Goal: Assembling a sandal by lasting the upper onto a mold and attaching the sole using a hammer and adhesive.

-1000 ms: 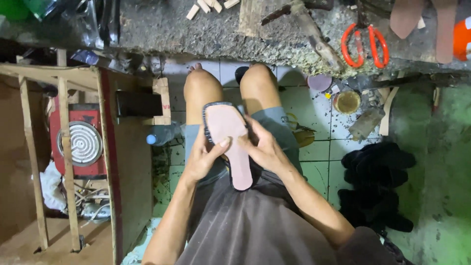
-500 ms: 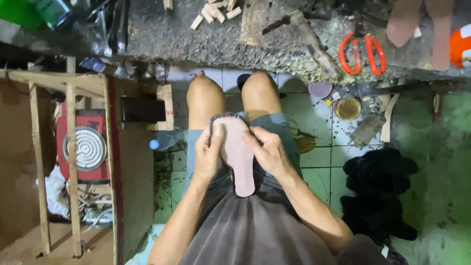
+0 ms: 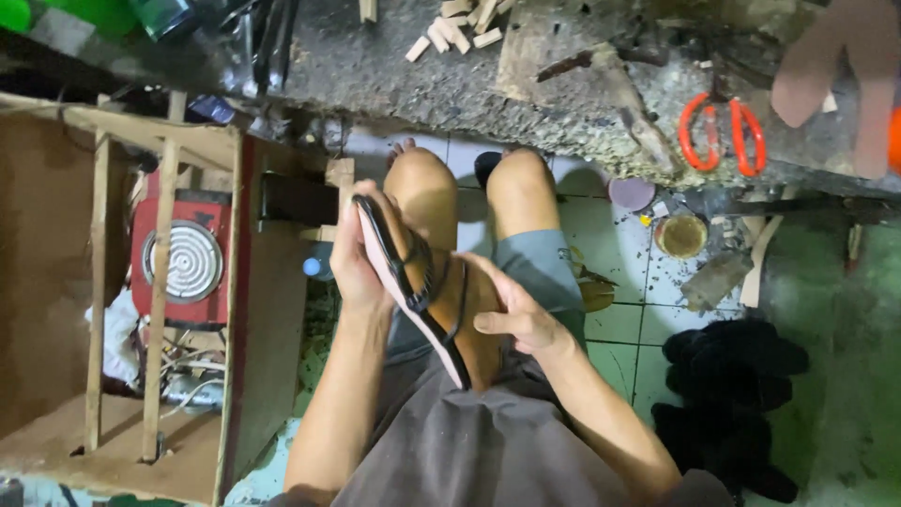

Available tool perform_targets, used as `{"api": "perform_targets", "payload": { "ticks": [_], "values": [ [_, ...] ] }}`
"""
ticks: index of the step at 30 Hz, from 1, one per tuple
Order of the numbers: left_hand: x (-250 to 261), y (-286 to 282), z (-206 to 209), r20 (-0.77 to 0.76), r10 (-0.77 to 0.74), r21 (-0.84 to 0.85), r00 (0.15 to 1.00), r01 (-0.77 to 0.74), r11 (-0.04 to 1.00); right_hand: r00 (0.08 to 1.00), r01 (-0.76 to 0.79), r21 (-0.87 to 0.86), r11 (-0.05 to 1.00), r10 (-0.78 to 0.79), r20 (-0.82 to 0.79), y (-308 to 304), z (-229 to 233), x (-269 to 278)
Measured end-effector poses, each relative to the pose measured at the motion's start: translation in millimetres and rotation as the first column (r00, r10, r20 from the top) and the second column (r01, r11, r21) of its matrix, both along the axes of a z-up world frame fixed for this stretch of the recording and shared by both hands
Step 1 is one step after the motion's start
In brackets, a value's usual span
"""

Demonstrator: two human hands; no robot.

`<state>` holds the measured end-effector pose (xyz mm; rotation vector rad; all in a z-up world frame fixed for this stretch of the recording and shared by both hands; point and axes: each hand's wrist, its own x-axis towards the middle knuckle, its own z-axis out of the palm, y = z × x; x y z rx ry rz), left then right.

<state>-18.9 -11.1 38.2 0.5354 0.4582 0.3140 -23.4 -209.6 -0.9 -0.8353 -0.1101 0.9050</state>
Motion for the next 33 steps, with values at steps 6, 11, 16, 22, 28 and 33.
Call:
{"api": "perform_targets", "payload": {
  "ticks": [6, 11, 16, 22, 28, 33],
  "values": [
    [3, 34, -3, -0.14, 0.003, 0.01, 0.99, -0.001, 1.0, 0.861, 0.075, -0.635, 0.769, 0.271, 0.43, 31, 33, 18],
    [-11, 47, -41, -0.197, 0.006, -0.005, 0.98, -0.007, 1.0, 0.809, 0.015, -0.695, 0.719, 0.399, 0.431, 41, 24, 16],
    [-22, 39, -38, -0.321, 0.016, -0.034, 0.947, -0.029, 0.999, 0.779, -0.199, -0.72, 0.665, 0.553, 0.296, 32, 51, 23],
    [-7, 35, -24, -0.333, -0.017, -0.021, 0.943, 0.011, 1.0, 0.704, -0.385, -0.64, 0.665, 0.66, 0.263, 16, 64, 49],
    [-57, 7, -83, -0.219, -0.048, 0.6, 0.974, 0.173, 0.781, 0.82, -0.219, -0.613, 0.759, 0.484, 0.306, 2, 55, 36],
    [-46, -21, -50, -0.19, 0.047, 0.402, 0.981, 0.034, 0.915, 0.751, -0.078, -0.639, 0.765, 0.466, 0.467, -15, 45, 30]
  ]
}}
